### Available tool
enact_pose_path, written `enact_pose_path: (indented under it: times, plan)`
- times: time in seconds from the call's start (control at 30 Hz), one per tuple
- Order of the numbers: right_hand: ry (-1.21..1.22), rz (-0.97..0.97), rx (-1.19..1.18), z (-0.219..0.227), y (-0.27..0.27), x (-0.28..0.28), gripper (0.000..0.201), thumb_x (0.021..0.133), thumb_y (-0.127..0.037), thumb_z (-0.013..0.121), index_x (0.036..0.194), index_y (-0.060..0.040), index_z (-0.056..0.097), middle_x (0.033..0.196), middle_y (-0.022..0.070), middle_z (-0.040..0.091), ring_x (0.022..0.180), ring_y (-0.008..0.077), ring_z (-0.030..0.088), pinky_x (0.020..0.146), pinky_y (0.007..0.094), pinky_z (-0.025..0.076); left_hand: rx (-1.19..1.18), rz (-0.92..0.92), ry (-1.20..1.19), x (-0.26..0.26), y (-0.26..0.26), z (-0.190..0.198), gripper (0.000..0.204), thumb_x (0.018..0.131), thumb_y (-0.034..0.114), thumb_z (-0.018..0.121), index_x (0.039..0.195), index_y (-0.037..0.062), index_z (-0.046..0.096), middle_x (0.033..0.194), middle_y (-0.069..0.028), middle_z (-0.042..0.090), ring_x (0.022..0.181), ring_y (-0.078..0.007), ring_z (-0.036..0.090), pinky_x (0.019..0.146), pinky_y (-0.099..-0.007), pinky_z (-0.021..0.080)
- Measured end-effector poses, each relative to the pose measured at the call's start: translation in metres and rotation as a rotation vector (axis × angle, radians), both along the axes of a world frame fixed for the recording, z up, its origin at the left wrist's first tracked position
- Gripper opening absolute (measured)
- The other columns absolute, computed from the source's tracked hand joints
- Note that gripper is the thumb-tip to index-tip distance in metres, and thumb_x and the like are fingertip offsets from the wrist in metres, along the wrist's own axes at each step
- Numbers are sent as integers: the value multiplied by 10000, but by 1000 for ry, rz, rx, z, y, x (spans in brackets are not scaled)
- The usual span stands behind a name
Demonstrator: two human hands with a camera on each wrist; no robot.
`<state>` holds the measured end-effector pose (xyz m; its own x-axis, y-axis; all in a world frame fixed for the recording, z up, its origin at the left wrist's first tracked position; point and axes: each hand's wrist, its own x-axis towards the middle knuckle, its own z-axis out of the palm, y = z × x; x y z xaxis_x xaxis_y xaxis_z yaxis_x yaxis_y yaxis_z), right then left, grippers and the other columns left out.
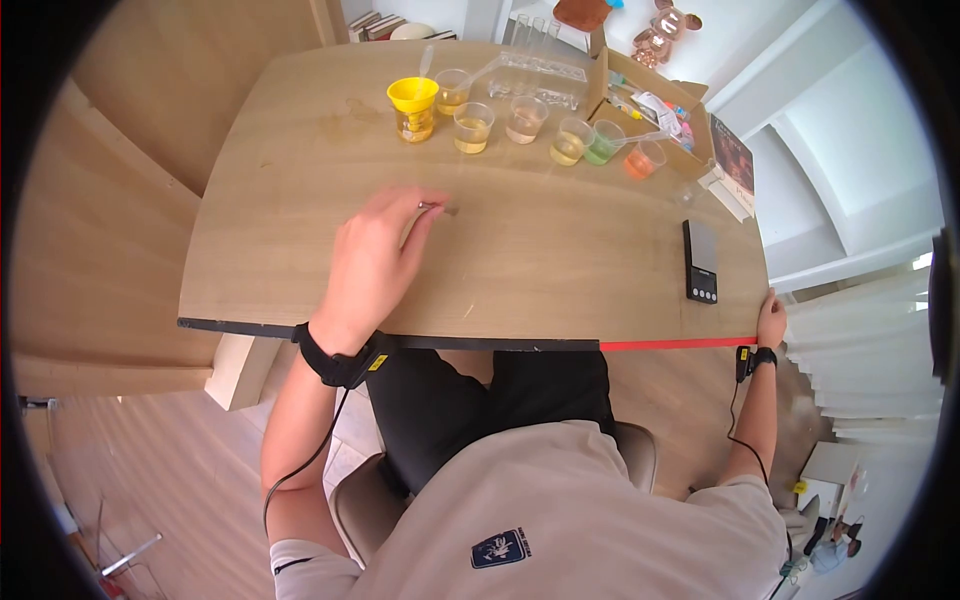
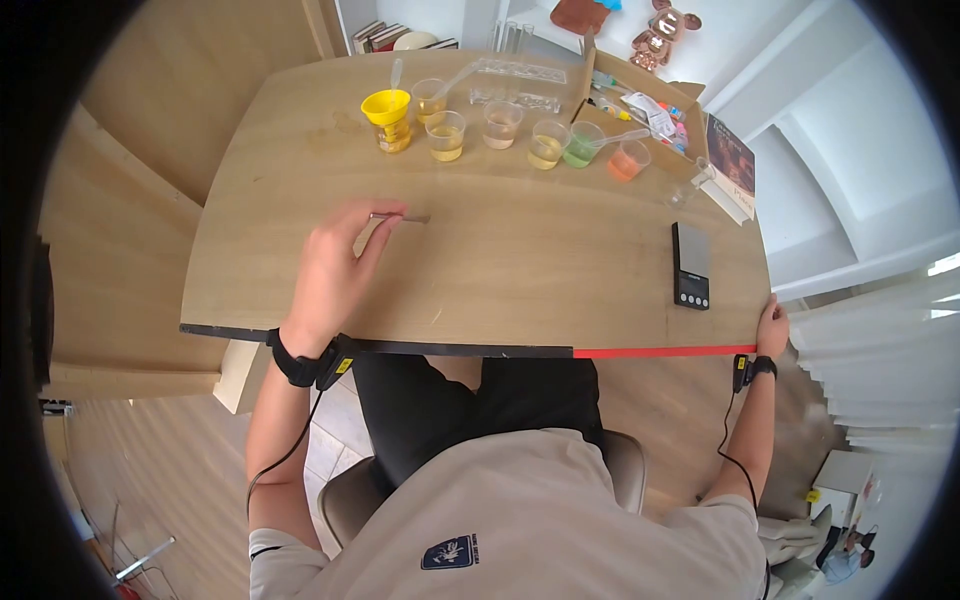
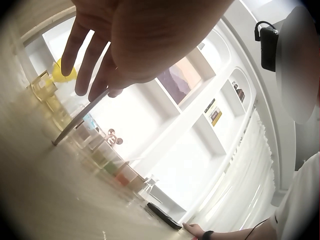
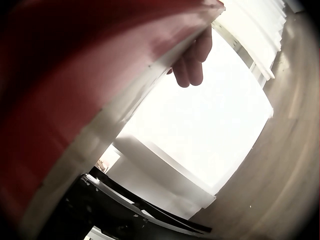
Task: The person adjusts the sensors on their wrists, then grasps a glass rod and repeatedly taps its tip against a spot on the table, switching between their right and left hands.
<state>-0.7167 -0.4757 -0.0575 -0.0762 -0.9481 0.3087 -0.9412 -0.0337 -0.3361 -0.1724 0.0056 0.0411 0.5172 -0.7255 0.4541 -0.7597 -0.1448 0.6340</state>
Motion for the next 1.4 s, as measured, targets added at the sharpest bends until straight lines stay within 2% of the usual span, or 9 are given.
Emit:
enact_pose_path:
  times: [0.4,0.6,0.87,0.93,1.07,1.27,1.33,1.4]
  plan:
    - [-52,9,10,-1,-2,-4,646,984,-599,530,1218,-22,704,1106,194,739,1035,342,705,914,415,529,33,-157,-54,4,-29,-13,265,932,-60,600,1155,34,708,1138,-143,724,965,-345,697,836,-390,557]
    - [-60,8,-2,4,2,1,637,981,-585,545,1222,-17,703,1095,193,742,1026,331,707,913,403,527,26,-148,-76,7,-31,-10,261,924,-49,622,1145,50,721,1116,-136,729,909,-319,698,795,-378,561]
    - [-58,-3,5,3,1,0,659,974,-608,540,1218,-18,706,1097,192,741,1029,323,708,917,404,526,11,-115,-140,12,-29,-13,226,888,39,728,1111,63,755,1009,-126,747,883,-311,697,771,-380,557]
    - [-54,-2,-4,3,2,2,690,972,-618,542,1155,26,710,1052,219,742,1013,331,714,910,398,525,25,-104,-141,10,-28,-11,229,880,54,743,1108,66,757,1002,-125,747,879,-312,698,769,-381,557]
    - [-64,8,-12,2,0,0,689,970,-621,546,1148,23,714,1045,218,743,1008,327,715,905,398,527,92,-66,-135,6,-25,-6,236,863,83,771,1098,74,762,982,-122,748,872,-313,701,759,-380,557]
    - [-47,3,-24,2,-2,0,668,974,-605,550,1132,23,718,1042,217,744,997,335,716,905,404,527,52,-97,-169,4,-20,-12,214,883,60,737,1095,75,761,960,-120,747,853,-308,700,741,-381,558]
    - [-37,10,17,1,-4,-2,668,970,-634,514,1172,-31,717,1092,195,742,1047,347,706,917,431,527,28,-99,-174,0,-16,-12,212,893,53,722,1100,75,759,971,-120,747,848,-311,698,740,-383,558]
    - [-36,20,13,0,-5,-1,664,970,-633,510,1170,-36,719,1087,194,743,1045,350,705,916,432,528,5,-93,-178,-4,-8,-10,211,902,47,707,1106,76,757,981,-119,747,844,-314,696,740,-385,557]
